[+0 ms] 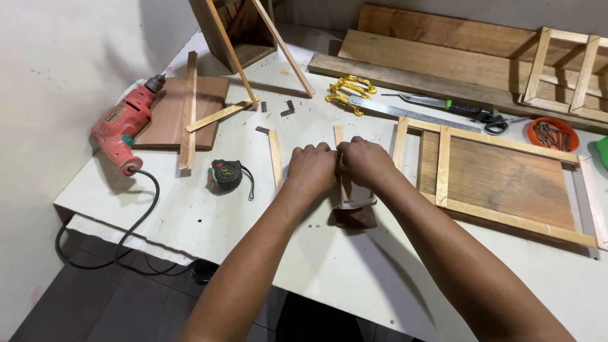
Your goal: The person assembles small wooden frames at a workbench, pressing nails into the frame joints and hammering them in with a claw hammer. They then pick up, align, and sort loose wood strips on the bench, and handle a tape measure while arranging pieces.
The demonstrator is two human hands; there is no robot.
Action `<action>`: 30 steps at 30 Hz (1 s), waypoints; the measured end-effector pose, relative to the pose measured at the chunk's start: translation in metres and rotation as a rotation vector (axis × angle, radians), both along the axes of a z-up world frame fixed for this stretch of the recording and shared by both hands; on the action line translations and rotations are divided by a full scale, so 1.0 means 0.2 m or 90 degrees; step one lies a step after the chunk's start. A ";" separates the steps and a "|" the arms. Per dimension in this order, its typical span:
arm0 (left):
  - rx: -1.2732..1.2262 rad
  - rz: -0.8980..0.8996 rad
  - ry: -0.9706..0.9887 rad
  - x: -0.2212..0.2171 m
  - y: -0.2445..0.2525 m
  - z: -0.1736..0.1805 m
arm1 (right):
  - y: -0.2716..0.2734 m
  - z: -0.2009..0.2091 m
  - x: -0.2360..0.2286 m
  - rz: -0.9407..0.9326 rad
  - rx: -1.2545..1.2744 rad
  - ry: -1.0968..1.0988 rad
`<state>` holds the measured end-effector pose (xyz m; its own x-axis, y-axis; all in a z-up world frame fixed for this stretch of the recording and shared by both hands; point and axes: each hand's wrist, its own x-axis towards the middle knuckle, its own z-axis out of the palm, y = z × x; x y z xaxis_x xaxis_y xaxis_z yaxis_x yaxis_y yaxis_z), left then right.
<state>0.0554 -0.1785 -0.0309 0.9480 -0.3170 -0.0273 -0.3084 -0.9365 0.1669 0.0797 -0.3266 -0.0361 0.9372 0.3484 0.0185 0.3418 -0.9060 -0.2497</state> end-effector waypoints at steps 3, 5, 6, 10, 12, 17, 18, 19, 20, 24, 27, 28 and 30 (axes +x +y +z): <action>0.000 0.013 -0.015 -0.03 0.06 0.02 | 0.05 0.03 0.01 0.015 0.024 0.018; 0.007 0.024 -0.012 -0.05 0.10 0.02 | 0.11 0.03 0.01 0.014 0.037 0.031; 0.015 0.029 -0.011 -0.06 0.12 0.02 | 0.13 0.03 0.01 0.007 0.049 0.043; 0.020 0.060 -0.001 -0.06 0.18 0.04 | 0.19 0.02 0.03 0.037 0.044 0.035; -0.004 0.065 -0.009 -0.05 0.18 0.01 | 0.18 -0.05 0.06 0.065 -0.004 -0.010; 0.010 0.063 0.004 -0.12 0.15 0.07 | 0.11 0.03 -0.03 0.063 0.054 -0.044; -0.002 0.062 0.010 -0.15 0.13 0.10 | 0.08 0.05 -0.05 0.079 0.053 -0.061; -0.002 0.060 0.010 -0.18 0.11 0.11 | 0.05 0.07 -0.08 0.077 0.053 -0.061; -0.022 0.056 0.023 -0.22 0.10 0.12 | 0.02 0.08 -0.11 0.080 0.049 -0.044; -0.029 0.028 0.030 -0.35 0.00 0.18 | -0.12 0.11 -0.21 0.107 0.013 -0.034; 0.036 0.007 0.038 -0.47 -0.08 0.22 | -0.17 0.17 -0.32 0.116 -0.062 0.025; 0.036 0.006 0.037 -0.50 -0.10 0.23 | -0.19 0.15 -0.36 0.115 -0.062 0.024; 0.060 0.010 0.048 -0.57 -0.16 0.25 | -0.24 0.12 -0.41 0.155 -0.064 0.051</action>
<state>-0.0583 -0.2101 0.0191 0.9472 -0.2942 -0.1277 -0.2826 -0.9539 0.1008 -0.0027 -0.3740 -0.0111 0.8224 0.5604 -0.0982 0.5358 -0.8209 -0.1975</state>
